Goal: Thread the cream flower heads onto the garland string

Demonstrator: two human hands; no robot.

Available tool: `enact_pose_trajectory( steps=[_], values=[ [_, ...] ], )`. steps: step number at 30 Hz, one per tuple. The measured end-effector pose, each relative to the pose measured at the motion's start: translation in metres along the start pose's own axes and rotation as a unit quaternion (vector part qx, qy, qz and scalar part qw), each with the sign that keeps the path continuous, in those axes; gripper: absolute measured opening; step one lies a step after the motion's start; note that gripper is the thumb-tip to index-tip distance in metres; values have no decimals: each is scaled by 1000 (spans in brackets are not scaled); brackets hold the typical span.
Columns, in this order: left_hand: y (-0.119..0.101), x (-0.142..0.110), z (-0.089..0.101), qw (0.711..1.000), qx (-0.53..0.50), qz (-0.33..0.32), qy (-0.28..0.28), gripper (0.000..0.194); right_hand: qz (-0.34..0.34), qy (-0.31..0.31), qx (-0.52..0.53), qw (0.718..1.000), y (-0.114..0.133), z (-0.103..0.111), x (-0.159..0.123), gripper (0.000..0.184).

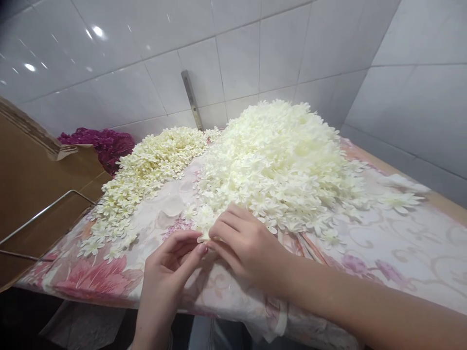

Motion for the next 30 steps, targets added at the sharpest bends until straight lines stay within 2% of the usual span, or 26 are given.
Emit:
enact_pose_trajectory(
  steps=[5, 8, 10, 13, 15, 19, 22, 25, 28, 30],
  values=[
    [0, 0, -1, 1000, 23, -7, -13, 8, -55, 4, 45, 997, -4, 4, 0, 13],
    [1, -1, 2, 996, 59, -27, -55, 7, -88, -50, -15, 995, -6, 9, 0, 12],
    [2, 0, 4, 995, 71, -33, -65, 7, -76, -65, -40, 994, -4, 9, 0, 13],
    [3, 2, 4, 997, 71, -21, -13, 7, -9, -16, -17, 1000, 1, 1, 0, 5],
    [3, 2, 3, 998, 61, -9, 19, 9, 2, 5, 1, 1000, 3, -2, -1, 7],
    [2, 0, 1, 999, 34, 3, -1, 10, -56, 11, 35, 998, -1, 1, -2, 14],
    [2, 0, 3, 998, 53, -16, -28, 9, -93, -27, -2, 995, -4, 7, -1, 14],
    [4, 3, 6, 997, 81, -19, -5, 9, -67, -44, -39, 996, -3, 8, -1, 6],
    [6, 5, 8, 996, 86, -10, 30, 10, -24, 5, -28, 999, 0, 1, -1, 3],
    [5, 5, 8, 996, 82, -6, 32, 11, -28, 21, -14, 999, -1, 0, -1, 11]
  ],
)
Point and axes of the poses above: each hand's wrist, its own x-axis towards the middle knuckle, its own z-axis out of the back of the hand, y = z × x, the point moved 3 cm from there along x, towards the middle knuckle, and after that the axes turned 4 degrees about y, right-handed, at the moved point
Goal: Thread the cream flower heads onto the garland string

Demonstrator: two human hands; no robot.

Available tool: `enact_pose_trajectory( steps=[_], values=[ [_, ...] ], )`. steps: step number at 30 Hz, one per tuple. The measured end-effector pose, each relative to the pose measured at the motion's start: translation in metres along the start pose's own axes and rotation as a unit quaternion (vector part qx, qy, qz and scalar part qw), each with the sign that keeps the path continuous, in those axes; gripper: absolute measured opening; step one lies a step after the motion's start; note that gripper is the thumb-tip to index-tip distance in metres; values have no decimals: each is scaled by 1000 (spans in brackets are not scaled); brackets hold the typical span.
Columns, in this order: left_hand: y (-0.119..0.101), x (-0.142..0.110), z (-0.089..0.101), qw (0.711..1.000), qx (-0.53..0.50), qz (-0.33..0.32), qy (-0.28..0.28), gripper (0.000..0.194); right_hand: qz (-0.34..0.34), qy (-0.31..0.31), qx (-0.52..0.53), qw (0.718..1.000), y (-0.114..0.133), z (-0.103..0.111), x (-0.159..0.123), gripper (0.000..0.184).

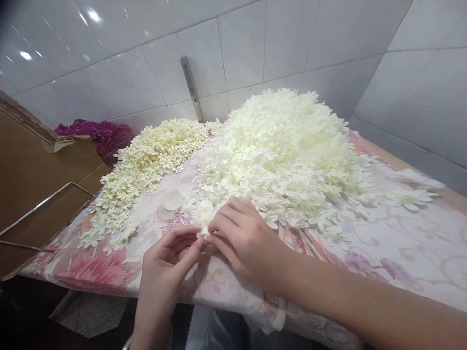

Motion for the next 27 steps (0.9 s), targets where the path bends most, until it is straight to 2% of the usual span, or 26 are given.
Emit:
enact_pose_trajectory(
  steps=[3, 8, 11, 14, 21, 27],
  values=[
    [-1, 0, -2, 1000, -4, 2, -3, 11, -33, 2, 23, 999, -2, 2, 0, 15],
    [-2, -1, -2, 1000, -1, 2, -29, 11, -46, -69, -17, 996, -1, 8, 0, 9],
    [-2, 0, -2, 1000, 3, 3, -6, 11, -27, -23, 7, 999, 1, 3, 0, 3],
    [-1, 0, -1, 1000, 2, 2, 1, 10, -28, -4, 28, 999, 1, 1, 0, 12],
    [-1, 0, 0, 1000, 6, 6, -9, 11, -64, -65, -13, 996, -1, 7, -1, 9],
    [-1, 0, 0, 1000, 2, 8, 0, 10, -33, 3, 24, 999, 1, 0, 0, 5]
  ],
)
Point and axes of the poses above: each hand's wrist, its own x-axis towards the middle knuckle, its own z-axis out of the back of the hand, y = z × x, the point moved 3 cm from there along x, towards the middle knuckle, and after that the axes turned 4 degrees about y, right-handed, at the moved point
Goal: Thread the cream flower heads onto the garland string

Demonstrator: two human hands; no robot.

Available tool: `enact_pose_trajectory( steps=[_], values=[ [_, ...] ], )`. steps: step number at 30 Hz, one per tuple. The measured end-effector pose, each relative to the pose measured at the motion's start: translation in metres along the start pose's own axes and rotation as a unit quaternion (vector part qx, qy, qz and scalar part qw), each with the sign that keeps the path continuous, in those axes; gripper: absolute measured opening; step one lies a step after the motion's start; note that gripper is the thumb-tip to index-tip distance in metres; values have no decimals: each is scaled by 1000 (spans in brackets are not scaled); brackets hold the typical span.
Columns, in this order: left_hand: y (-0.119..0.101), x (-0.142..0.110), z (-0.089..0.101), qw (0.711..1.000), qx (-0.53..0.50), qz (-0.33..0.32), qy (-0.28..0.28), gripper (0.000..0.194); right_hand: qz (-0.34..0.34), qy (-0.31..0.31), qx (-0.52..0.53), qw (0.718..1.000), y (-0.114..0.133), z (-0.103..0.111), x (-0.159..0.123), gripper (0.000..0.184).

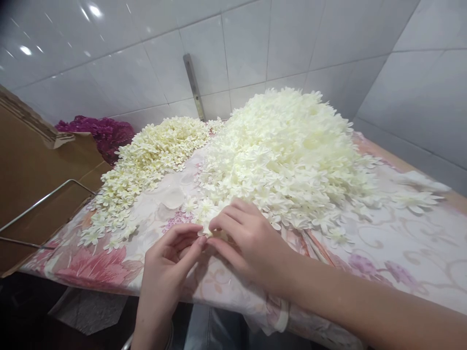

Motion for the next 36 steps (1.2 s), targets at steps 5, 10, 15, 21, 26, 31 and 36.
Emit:
enact_pose_trajectory(
  steps=[5, 10, 15, 21, 26, 31, 36],
  values=[
    [0, -1, 0, 997, 22, -47, -62, 10, -27, -55, -33, 998, -7, 7, 2, 11],
    [-3, -6, 1, 987, 38, -85, -134, 9, -33, 18, -118, 992, -14, -4, 2, 15],
    [-3, -8, 3, 982, 25, -96, -162, 11, -29, 40, -136, 989, -12, -10, 5, 11],
    [-3, -10, 4, 977, 26, -105, -185, 10, -69, -18, -96, 993, -15, 2, 8, 6],
    [-2, -9, 2, 982, 45, -98, -157, 9, -83, -32, -104, 991, -20, 9, 10, 13],
    [-1, -9, 2, 983, 57, -96, -144, 8, -95, -40, -103, 989, -22, 12, 10, 13],
    [1, -10, 2, 983, 57, -99, -143, 8, -115, -43, -92, 988, -21, 17, 10, 21]
  ],
)
Point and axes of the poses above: each hand's wrist, its own x-axis towards the middle knuckle, its own z-axis out of the back of the hand, y = z × x, the point moved 3 cm from there along x, towards the middle knuckle, and after that the axes turned 4 degrees about y, right-handed, at the moved point
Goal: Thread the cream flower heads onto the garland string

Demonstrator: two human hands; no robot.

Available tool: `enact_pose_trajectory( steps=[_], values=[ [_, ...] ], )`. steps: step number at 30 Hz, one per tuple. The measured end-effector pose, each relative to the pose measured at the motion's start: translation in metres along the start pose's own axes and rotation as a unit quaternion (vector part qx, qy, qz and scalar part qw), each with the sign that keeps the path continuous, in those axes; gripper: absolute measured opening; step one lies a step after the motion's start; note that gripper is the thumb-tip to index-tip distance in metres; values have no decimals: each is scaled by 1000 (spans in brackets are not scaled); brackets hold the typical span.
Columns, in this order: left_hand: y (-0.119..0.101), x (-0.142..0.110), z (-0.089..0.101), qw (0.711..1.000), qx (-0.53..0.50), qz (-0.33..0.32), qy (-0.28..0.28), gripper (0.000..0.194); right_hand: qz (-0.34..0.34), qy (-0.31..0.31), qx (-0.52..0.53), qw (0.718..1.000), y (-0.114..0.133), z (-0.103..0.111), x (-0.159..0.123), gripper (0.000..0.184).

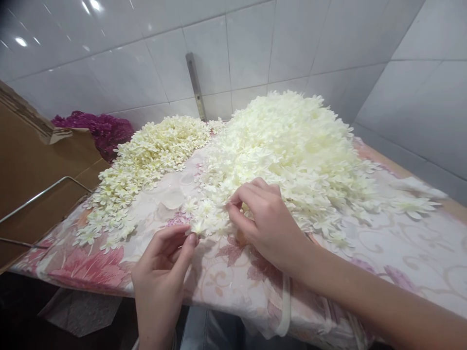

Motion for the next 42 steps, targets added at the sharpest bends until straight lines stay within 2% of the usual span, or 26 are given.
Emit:
enact_pose_trajectory(
  steps=[7, 10, 15, 19, 21, 26, 31, 36, 38, 42],
  values=[
    [-1, 1, -1, 1000, 4, 0, 5, 7, -21, -29, -32, 999, -3, 2, 0, 33],
    [-1, 2, -2, 1000, 3, -4, 12, 8, -12, -35, -58, 998, -3, 1, 0, 28],
    [-1, 2, -2, 1000, 6, -19, 24, 9, 71, -54, -59, 994, 7, 1, -3, 5],
    [-1, 2, -3, 998, 10, -27, 58, 12, 169, 22, 14, 985, 17, -6, -6, 4],
    [-1, 2, -4, 996, 13, -22, 80, 15, 189, 44, 21, 981, 19, -10, -8, 4],
    [0, 3, -3, 995, 1, -12, 97, 16, 159, 59, 83, 982, 18, -10, -8, 11],
    [-3, 2, -3, 996, 20, -19, 91, 10, 84, 83, 134, 984, 16, -7, -7, 12],
    [-4, 4, -5, 993, 44, -15, 112, 6, 18, 92, 145, 985, 14, -7, -7, 12],
    [-3, 5, -5, 993, 53, -16, 103, 7, 16, 72, 141, 987, 13, -7, -7, 12],
    [-1, 5, -3, 996, 45, -35, 70, 6, 47, -26, 77, 996, 13, -2, -8, 15]
  ],
)
Point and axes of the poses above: each hand's wrist, its own x-axis towards the middle knuckle, its own z-axis out of the back of the hand, y = z × x, the point moved 3 cm from there along x, towards the middle knuckle, and after that the axes turned 4 degrees about y, right-handed, at the moved point
